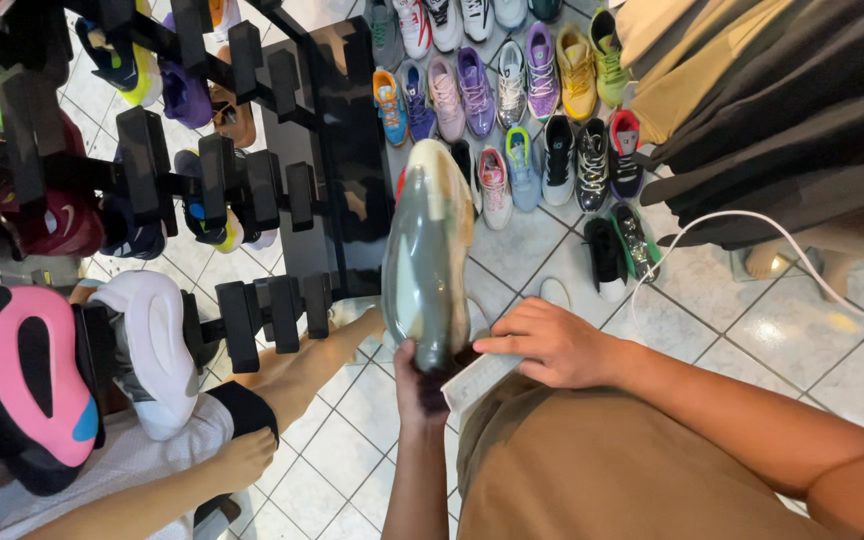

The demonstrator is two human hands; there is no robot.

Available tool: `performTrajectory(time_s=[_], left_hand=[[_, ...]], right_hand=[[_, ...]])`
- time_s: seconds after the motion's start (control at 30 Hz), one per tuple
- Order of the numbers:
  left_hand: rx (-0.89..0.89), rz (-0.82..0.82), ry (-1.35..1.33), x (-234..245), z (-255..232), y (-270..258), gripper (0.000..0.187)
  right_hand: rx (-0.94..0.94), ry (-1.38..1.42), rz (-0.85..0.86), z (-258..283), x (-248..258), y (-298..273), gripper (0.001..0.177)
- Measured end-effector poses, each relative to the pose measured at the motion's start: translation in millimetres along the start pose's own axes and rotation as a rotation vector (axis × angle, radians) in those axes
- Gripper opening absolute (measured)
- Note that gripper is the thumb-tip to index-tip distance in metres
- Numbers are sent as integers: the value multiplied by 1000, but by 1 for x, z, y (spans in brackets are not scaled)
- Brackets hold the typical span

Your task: The person brushes the exterior and soles of several pairs of sneakers one at a time using a hand brush, cleaning off debris and dirt.

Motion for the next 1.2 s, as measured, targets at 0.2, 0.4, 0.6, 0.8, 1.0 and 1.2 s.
performTrajectory(time_s=[0.2, 0.4, 0.6, 0.8, 1.0, 1.2], left_hand=[[-959, -80, 702, 33, -42, -2, 96], [-1036, -122, 792, 23, -43, -16, 94], [-1083, -127, 701, 26, -33, -14, 96], [-1422, -141, 960, -13, -42, -53, 97], [-1782, -111, 1209, -20, -40, -69, 82], [-2053, 55, 1419, -12, -33, -85, 60]], right_hand=[[-384, -224, -59, -70, 34, -23, 55], [-754, -300, -484, -139, 119, -50, 53], [-827, -331, -623, -156, 120, -83, 54], [-653, -165, -411, -114, 49, -64, 56], [-390, 135, 89, 0, 11, 7, 45], [-423, 71, 81, -24, 63, 29, 40]])
Point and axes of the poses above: each hand's wrist, its own y-axis towards the middle knuckle, its own x-axis out of the back of the hand, z = x × y, the point moved 6 cm from there along y, towards the middle knuckle, and after that the axes turned 4 degrees about y, right-handed, at the moved point
